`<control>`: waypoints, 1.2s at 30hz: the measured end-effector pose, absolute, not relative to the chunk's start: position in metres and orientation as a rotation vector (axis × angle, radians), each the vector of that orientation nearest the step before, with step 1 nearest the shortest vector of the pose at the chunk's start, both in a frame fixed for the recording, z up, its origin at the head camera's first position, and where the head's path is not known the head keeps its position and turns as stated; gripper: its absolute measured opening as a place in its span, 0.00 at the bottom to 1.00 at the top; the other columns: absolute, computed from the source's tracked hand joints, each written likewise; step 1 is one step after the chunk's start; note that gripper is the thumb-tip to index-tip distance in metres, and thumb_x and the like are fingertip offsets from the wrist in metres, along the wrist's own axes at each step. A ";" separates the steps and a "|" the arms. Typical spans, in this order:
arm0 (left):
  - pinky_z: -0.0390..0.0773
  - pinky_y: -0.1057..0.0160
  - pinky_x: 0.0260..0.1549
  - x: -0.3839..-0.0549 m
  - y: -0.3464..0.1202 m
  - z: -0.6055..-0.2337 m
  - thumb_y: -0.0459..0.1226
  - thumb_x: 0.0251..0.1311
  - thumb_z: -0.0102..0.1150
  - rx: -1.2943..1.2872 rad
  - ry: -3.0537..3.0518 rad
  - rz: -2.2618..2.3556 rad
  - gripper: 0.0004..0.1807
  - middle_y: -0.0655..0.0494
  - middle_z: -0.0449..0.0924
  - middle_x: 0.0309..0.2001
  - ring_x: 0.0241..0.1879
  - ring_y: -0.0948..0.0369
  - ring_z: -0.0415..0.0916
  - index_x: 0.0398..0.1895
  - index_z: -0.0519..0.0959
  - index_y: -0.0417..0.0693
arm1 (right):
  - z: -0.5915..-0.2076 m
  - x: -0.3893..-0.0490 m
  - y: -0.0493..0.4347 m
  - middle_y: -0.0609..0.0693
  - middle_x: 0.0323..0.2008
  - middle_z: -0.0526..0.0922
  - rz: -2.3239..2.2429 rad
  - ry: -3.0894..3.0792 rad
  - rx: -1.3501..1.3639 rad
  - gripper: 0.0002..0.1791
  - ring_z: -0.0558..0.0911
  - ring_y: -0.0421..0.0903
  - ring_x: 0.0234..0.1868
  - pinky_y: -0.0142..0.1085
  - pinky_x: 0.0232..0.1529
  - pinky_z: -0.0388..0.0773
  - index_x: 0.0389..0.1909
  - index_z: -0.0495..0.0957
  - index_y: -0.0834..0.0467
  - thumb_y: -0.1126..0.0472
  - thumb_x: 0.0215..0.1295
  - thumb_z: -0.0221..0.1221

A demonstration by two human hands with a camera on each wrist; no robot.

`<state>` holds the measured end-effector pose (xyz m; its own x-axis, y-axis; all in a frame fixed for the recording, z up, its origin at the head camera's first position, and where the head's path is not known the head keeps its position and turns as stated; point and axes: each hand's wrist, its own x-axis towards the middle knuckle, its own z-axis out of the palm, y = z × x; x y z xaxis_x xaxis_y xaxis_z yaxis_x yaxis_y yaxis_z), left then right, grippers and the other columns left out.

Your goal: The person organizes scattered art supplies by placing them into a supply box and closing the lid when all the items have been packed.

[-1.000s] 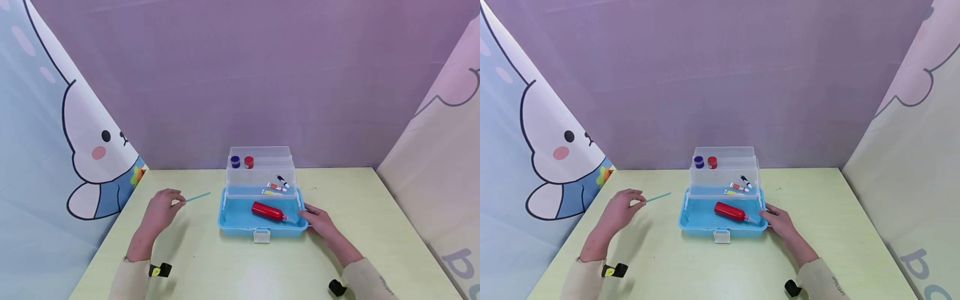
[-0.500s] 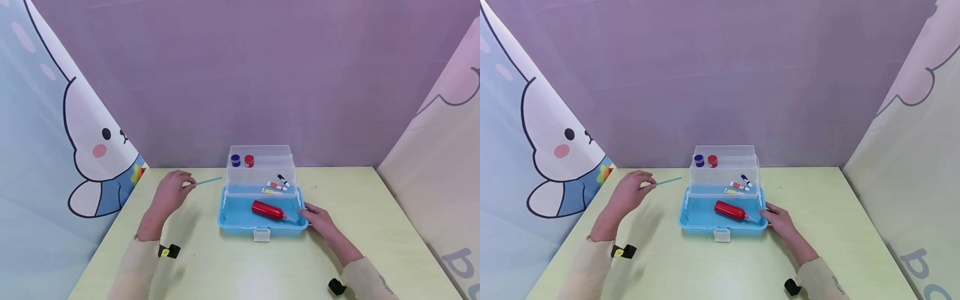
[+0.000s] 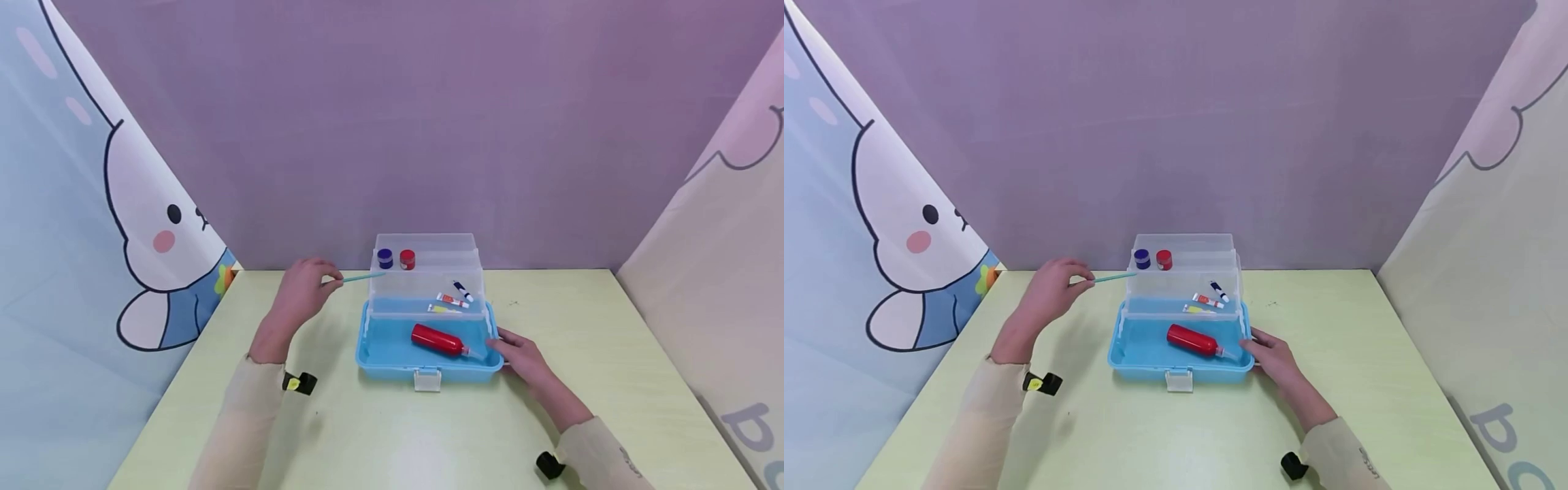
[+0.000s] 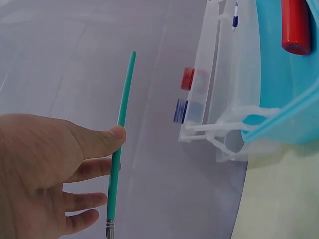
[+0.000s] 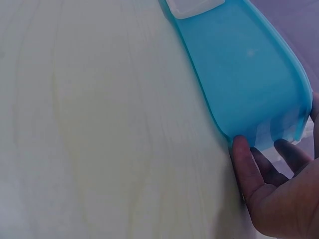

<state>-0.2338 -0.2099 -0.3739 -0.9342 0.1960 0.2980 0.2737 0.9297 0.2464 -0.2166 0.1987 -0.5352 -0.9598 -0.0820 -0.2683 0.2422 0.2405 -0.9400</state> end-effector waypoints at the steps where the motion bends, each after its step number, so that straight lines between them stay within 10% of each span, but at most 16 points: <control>1: 0.69 0.46 0.53 -0.236 -0.208 -0.373 0.38 0.61 0.65 -0.358 -2.820 -0.411 0.06 0.51 0.82 0.45 0.50 0.49 0.74 0.38 0.87 0.48 | -0.535 -0.217 0.199 0.64 0.65 0.69 -1.783 2.253 0.149 0.40 0.79 0.53 0.50 0.40 0.45 0.80 0.71 0.63 0.59 0.45 0.64 0.62; 36: 0.78 0.55 0.47 -0.294 -0.138 -0.350 0.42 0.65 0.61 -0.449 -2.839 -0.348 0.09 0.54 0.82 0.47 0.48 0.54 0.76 0.41 0.87 0.51 | -0.539 -0.213 0.199 0.65 0.63 0.71 -1.820 2.229 0.146 0.40 0.81 0.50 0.44 0.37 0.40 0.81 0.70 0.64 0.61 0.45 0.63 0.62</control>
